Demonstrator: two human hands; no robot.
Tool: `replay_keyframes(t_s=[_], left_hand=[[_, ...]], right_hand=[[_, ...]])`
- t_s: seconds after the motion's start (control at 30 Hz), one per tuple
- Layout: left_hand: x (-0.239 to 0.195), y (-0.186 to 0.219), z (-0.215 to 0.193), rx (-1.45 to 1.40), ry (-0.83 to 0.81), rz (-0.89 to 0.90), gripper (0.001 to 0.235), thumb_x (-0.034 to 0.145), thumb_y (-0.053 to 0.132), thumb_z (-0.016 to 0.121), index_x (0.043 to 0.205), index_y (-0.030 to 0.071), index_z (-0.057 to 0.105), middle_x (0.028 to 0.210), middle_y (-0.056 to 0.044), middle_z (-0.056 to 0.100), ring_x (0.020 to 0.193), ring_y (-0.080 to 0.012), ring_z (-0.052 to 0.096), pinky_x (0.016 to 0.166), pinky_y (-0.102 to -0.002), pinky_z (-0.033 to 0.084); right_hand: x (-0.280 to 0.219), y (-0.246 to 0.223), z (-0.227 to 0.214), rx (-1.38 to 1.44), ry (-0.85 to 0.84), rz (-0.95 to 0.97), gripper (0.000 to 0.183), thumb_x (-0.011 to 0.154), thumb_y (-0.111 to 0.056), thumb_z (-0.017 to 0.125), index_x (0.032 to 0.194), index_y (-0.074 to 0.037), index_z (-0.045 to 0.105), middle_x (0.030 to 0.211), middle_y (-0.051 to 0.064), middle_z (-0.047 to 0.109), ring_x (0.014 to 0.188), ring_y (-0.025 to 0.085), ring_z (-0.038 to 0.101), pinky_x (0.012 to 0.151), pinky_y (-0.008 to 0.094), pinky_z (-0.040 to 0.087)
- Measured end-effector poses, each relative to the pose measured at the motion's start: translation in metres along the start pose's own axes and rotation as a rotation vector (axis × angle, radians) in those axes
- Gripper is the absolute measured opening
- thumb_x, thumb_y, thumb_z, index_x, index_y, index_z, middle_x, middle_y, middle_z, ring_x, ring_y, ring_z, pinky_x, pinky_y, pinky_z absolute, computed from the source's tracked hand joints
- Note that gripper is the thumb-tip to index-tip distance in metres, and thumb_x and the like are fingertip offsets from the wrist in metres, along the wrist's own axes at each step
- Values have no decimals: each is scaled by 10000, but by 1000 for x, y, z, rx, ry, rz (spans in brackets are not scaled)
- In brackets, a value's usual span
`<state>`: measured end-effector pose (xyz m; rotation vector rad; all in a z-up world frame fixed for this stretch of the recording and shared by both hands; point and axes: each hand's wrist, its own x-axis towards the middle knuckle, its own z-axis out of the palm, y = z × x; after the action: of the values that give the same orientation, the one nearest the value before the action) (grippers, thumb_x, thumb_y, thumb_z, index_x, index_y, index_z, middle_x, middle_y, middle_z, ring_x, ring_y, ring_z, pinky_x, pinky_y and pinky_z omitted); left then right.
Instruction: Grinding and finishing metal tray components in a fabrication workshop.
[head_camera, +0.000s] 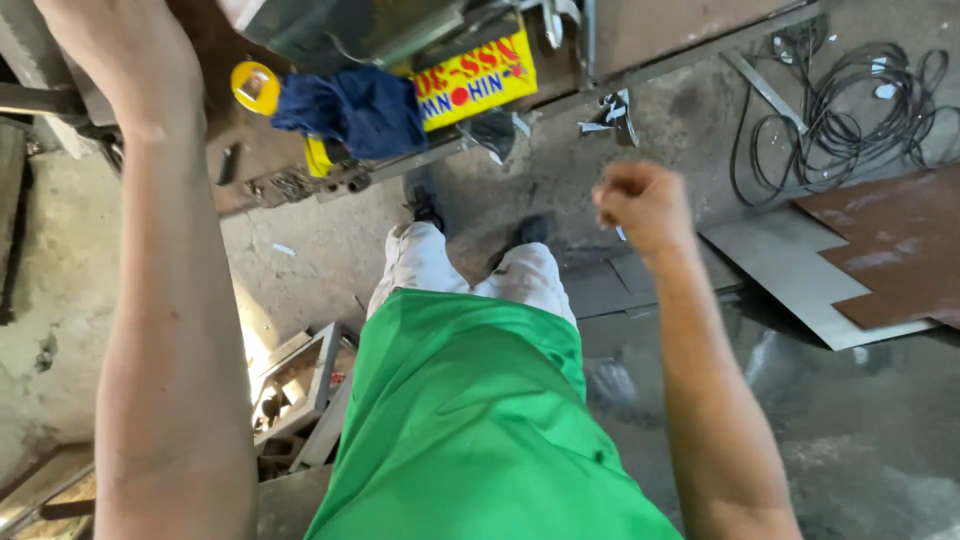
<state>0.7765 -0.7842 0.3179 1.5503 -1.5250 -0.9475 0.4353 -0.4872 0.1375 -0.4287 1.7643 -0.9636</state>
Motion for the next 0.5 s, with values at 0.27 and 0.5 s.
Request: replay_keyframes(t_s=[0.27,0.5], left_hand=[[-85,-121,-5,127,-9,62,176,1116,115,652,1075,-51,690,847,-49,711,640,-92,671,494,-277,509],[-146,-133,-5,323,-43,-16,500,1185,307,561,830,-29,667,666,-71,639,544,-125,618,482,-287,465]], right_hand=[[-7,213,-17,-432,-134,-103,476,728,-145,796,1171,22,739,1068,172,778,920,233,728,809,365,577],[-66,268,33,-693,-447,136,771,827,-628,687,1362,-76,621,1335,250,622,1262,395,586,1073,454,464]])
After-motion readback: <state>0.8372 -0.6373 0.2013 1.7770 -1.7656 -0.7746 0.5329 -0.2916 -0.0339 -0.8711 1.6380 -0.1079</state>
